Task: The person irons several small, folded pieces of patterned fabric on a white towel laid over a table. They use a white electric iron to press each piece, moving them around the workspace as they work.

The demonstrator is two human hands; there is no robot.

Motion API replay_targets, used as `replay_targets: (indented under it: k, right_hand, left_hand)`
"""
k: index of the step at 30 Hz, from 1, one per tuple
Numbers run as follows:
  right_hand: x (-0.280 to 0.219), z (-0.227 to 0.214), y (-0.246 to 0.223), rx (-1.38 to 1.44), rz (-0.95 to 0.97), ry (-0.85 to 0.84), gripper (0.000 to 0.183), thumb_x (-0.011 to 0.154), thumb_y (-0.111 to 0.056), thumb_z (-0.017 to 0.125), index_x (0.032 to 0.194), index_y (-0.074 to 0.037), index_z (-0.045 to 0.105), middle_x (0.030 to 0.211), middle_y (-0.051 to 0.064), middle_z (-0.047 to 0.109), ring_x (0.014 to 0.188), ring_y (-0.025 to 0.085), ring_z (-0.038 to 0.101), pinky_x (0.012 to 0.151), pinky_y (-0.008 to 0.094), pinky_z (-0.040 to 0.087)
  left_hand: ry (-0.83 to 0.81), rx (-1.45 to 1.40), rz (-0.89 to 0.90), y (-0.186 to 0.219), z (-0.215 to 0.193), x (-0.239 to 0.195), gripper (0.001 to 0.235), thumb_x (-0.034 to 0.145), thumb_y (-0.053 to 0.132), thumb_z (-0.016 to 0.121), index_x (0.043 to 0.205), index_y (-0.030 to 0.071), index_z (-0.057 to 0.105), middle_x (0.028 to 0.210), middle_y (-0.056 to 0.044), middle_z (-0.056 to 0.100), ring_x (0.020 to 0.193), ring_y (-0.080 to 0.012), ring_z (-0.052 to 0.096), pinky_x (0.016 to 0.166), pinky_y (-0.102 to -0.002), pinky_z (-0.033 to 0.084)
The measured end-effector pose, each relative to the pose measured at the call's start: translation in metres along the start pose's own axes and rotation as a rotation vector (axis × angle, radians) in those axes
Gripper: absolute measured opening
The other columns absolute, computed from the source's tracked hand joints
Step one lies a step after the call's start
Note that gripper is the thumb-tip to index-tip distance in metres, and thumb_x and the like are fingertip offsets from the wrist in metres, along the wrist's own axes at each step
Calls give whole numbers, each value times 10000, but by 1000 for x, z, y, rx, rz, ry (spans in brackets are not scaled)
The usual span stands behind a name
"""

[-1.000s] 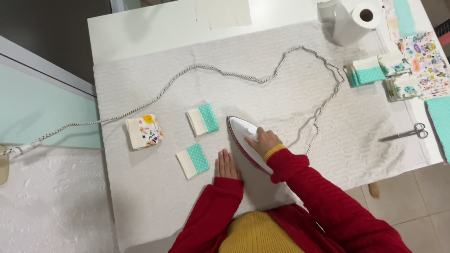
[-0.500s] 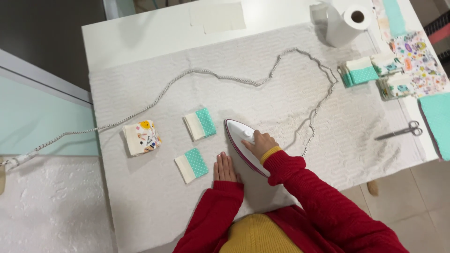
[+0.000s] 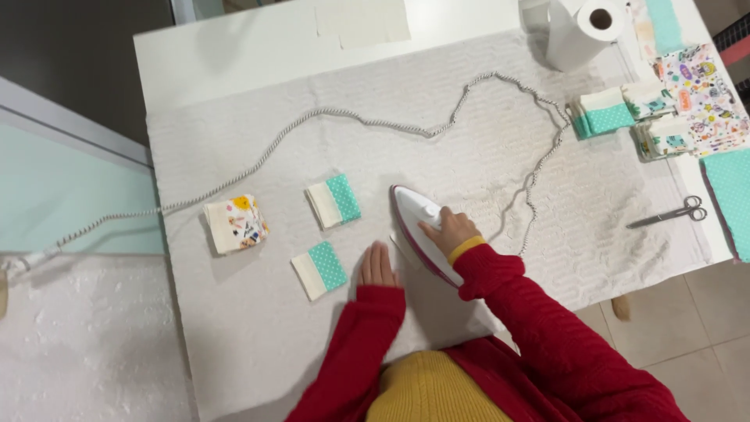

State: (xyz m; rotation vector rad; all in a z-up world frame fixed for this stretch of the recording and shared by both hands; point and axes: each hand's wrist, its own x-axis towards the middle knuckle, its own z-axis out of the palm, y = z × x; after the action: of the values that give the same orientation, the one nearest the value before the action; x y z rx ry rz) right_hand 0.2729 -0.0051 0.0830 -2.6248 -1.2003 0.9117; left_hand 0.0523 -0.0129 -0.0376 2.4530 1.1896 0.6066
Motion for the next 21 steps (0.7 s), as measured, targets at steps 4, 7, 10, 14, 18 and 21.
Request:
replay_targets:
  k: [4,7,10,14,18,21]
  right_hand:
    - [-6,-5,14,23,62,-21,642,947,-549,607,1143,62,620,805,223,717,643,312,753,506,434,631]
    - [-8,-4,35,-18,74,38,647,932,-558,627,1114,62,632,786,231,721,639,320,742,515,442,625]
    - [-6,-2,59,-48,26,148,636,917,-566,653,1058,54,652,775,240,714,638,338,720,530,453,610]
    - [-9,-25,81,-31,46,99,628,921,-566,642,1056,47,648,761,230,719,621,330,730,543,445,615]
    - [-15,-39,90,-20,39,62,621,925,-556,643,1081,45,635,753,230,717,618,325,728,544,441,618]
    - [-15,-43,90,-31,17,48,604,931,-548,640,1077,38,635,757,218,720,624,312,730,550,438,620]
  left_hand:
    - [-33,-38,-9,-1,2,53,726,812,236,792,1465,93,508,1408,-92,561,1288,-310,507,1079,-497,405]
    - [-105,-80,-45,4,9,75,626,789,275,824,1357,158,585,1252,-41,613,1176,-281,540,989,-480,434]
    - [-127,-29,-120,15,-2,91,530,746,312,841,1199,144,624,1148,-67,605,1120,-301,518,966,-487,424]
    - [-227,-1,-185,12,-2,101,393,755,329,827,1060,170,636,1112,-45,609,1133,-301,505,969,-490,409]
    - [-266,32,-133,12,-13,101,238,850,351,782,973,201,644,1073,-27,606,1116,-277,520,992,-463,420]
    - [-267,-106,-169,21,-28,107,209,809,300,787,912,180,651,1066,-41,643,1088,-290,550,940,-459,433]
